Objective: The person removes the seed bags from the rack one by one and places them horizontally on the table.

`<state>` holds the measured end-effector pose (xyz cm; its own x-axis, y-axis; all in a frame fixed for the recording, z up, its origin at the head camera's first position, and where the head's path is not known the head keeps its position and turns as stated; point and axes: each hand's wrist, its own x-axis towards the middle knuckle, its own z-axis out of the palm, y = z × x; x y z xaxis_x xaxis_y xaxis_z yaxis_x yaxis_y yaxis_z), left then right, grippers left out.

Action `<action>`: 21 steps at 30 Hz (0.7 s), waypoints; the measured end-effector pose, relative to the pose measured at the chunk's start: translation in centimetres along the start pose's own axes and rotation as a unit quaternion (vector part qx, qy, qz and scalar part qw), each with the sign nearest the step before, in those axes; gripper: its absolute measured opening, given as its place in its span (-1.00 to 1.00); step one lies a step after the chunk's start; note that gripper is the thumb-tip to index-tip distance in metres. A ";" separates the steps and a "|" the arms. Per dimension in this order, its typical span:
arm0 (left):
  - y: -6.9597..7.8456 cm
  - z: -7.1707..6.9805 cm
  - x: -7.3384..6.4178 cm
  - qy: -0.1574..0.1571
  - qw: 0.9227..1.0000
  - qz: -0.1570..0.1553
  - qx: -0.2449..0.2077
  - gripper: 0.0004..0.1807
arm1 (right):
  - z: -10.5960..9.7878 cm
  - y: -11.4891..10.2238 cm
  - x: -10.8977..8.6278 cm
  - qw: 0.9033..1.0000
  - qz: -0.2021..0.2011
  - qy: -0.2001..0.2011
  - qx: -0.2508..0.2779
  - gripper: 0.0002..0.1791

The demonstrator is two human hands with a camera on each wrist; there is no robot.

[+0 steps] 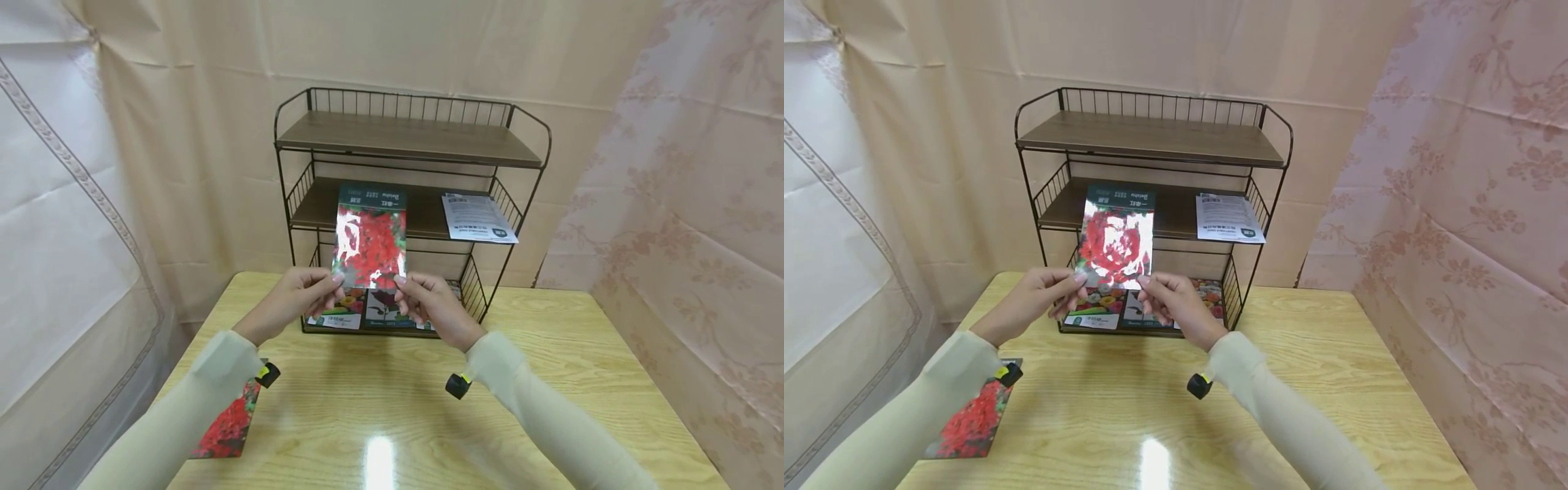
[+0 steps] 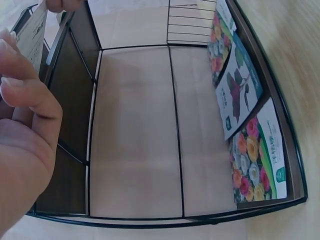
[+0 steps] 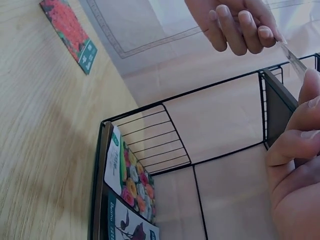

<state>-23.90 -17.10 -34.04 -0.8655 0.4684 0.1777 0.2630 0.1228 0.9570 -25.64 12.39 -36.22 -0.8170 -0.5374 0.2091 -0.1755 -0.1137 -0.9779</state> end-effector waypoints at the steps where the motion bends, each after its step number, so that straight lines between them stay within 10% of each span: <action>1: -0.1 0.0 -0.2 -0.001 1.000 -0.002 0.002 -0.55 | 0.1 0.0 -0.1 1.000 0.000 -0.002 -0.005 -0.59; 21: -0.2 0.1 -2.8 0.001 0.999 -0.028 0.044 -0.54 | 1.3 1.0 -0.9 0.999 0.007 -0.038 -0.012 -0.54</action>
<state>-21.53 -18.30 -34.79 -0.8805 0.4573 0.1251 0.2509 0.2255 0.9414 -24.35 11.62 -37.38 -0.7754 -0.6011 0.1934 -0.1783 -0.0854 -0.9803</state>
